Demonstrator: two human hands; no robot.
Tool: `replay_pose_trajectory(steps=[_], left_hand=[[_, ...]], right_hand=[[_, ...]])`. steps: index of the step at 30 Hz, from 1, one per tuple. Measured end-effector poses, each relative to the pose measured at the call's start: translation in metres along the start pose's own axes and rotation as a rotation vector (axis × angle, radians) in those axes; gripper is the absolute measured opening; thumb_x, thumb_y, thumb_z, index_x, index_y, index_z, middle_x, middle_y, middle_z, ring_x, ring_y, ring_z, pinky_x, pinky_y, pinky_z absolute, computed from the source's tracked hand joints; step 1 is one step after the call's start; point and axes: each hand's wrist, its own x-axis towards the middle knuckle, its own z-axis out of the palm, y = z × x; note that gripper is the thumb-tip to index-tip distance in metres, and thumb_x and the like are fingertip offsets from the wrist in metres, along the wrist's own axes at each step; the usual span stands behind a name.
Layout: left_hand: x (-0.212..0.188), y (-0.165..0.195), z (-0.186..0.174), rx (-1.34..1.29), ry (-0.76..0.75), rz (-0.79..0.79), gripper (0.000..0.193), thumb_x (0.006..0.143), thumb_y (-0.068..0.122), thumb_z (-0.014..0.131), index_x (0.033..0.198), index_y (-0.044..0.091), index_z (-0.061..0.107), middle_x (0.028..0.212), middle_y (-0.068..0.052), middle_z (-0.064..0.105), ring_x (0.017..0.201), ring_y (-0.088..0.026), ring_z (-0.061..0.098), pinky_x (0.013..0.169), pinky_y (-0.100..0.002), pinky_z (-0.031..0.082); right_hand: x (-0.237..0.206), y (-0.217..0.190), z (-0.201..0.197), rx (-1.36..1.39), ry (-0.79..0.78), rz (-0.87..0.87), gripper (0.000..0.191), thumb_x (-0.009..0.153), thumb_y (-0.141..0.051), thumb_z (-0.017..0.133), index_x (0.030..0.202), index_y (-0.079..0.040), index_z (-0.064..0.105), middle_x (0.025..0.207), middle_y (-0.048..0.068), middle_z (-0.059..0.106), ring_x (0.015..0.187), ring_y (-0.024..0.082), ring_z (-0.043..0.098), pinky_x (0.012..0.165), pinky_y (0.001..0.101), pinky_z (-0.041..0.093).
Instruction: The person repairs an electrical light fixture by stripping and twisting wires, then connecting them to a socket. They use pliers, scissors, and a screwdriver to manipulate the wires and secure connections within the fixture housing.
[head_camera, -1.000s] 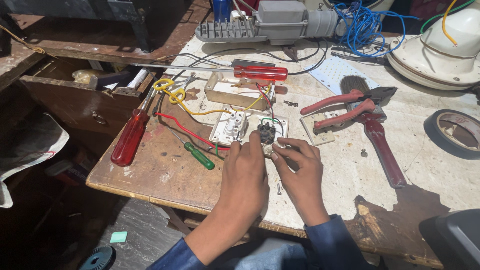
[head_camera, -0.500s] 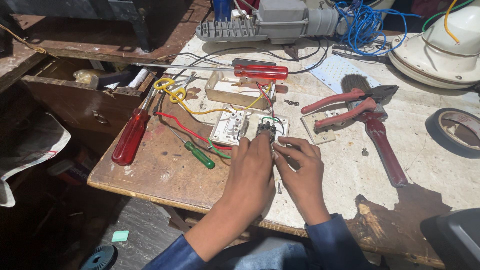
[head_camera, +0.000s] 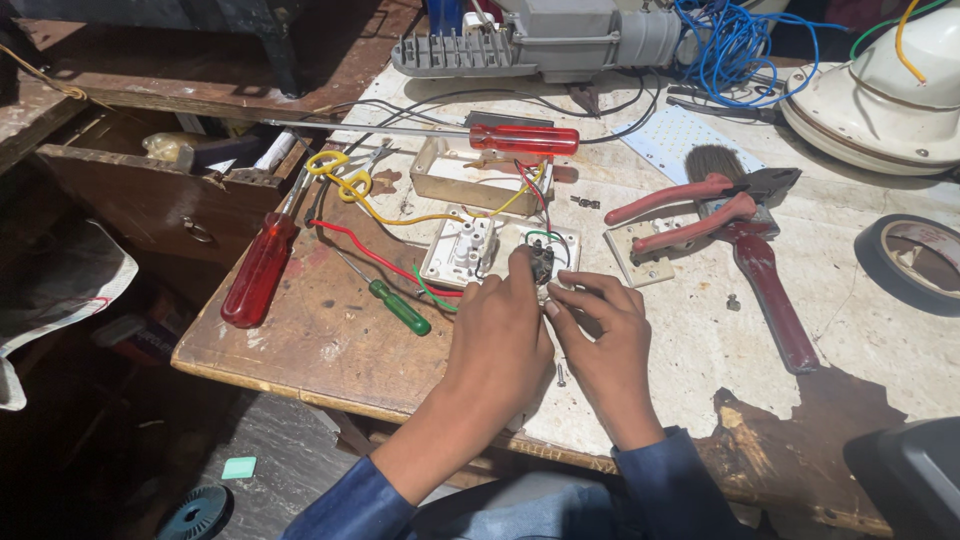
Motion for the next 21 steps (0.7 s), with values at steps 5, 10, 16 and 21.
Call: replay_pose_trajectory(steps=[5, 10, 16, 21], left_hand=[[0.005, 0.003, -0.001, -0.023, -0.027, -0.100, 0.048, 0.079, 0.002, 0.067, 0.121, -0.012, 0.048, 0.070, -0.025, 0.066, 0.069, -0.044, 0.068, 0.066, -0.052, 0.053], [0.005, 0.008, -0.003, -0.040, -0.008, -0.118, 0.048, 0.079, 0.003, 0.069, 0.120, -0.013, 0.047, 0.066, -0.024, 0.066, 0.066, -0.044, 0.069, 0.063, -0.051, 0.054], [0.006, 0.010, -0.001, -0.038, -0.033, -0.151, 0.046, 0.082, 0.005, 0.068, 0.120, -0.013, 0.047, 0.067, -0.024, 0.066, 0.067, -0.043, 0.069, 0.063, -0.051, 0.054], [0.006, 0.011, -0.001, -0.024, -0.025, -0.142, 0.050, 0.081, 0.005, 0.069, 0.121, -0.014, 0.046, 0.066, -0.024, 0.066, 0.065, -0.043, 0.069, 0.061, -0.051, 0.054]], right_hand=[[0.000, 0.000, -0.001, -0.034, 0.001, -0.017, 0.020, 0.085, -0.012, 0.077, 0.104, -0.012, 0.081, 0.118, 0.001, 0.073, 0.113, 0.024, 0.060, 0.100, 0.0356, 0.049], [0.001, 0.002, -0.001, -0.058, 0.002, -0.038, 0.021, 0.084, -0.012, 0.077, 0.105, -0.012, 0.080, 0.117, 0.001, 0.073, 0.113, 0.025, 0.060, 0.100, 0.0370, 0.047], [0.001, 0.003, -0.001, -0.053, -0.002, -0.036, 0.022, 0.084, -0.010, 0.076, 0.106, -0.012, 0.079, 0.117, 0.001, 0.073, 0.113, 0.025, 0.060, 0.100, 0.0374, 0.047], [0.001, 0.002, -0.001, -0.025, -0.019, -0.008, 0.023, 0.084, -0.010, 0.075, 0.107, -0.012, 0.078, 0.119, 0.002, 0.071, 0.114, 0.025, 0.058, 0.100, 0.0356, 0.048]])
